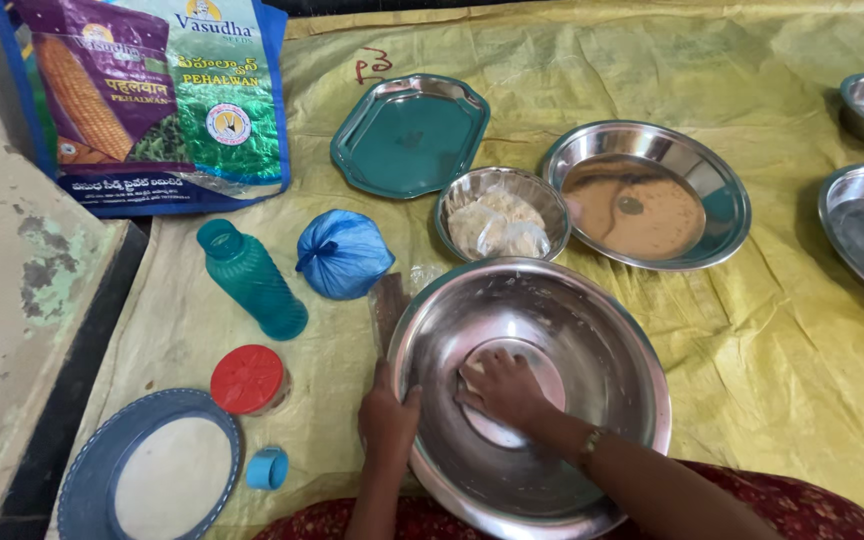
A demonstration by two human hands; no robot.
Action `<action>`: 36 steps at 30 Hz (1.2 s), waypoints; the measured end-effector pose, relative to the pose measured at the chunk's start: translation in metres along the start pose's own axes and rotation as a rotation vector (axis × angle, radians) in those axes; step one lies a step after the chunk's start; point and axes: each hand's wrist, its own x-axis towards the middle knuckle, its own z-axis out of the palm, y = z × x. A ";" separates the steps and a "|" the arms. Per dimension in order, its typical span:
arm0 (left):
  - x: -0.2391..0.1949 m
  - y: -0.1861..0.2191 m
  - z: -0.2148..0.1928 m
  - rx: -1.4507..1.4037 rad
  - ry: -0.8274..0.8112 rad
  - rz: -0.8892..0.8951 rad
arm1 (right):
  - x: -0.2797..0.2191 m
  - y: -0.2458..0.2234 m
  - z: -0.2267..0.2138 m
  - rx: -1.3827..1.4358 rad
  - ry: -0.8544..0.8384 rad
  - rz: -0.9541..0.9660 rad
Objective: The person kneads a small ball of dough inside a large metal bowl using both hands. They repeatedly press and fold the dough, then wrap it in a clear plastic sheet and place it back in the bowl.
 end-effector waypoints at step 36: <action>0.010 -0.009 0.001 0.101 -0.099 -0.029 | 0.000 -0.006 -0.010 -0.084 -0.095 -0.079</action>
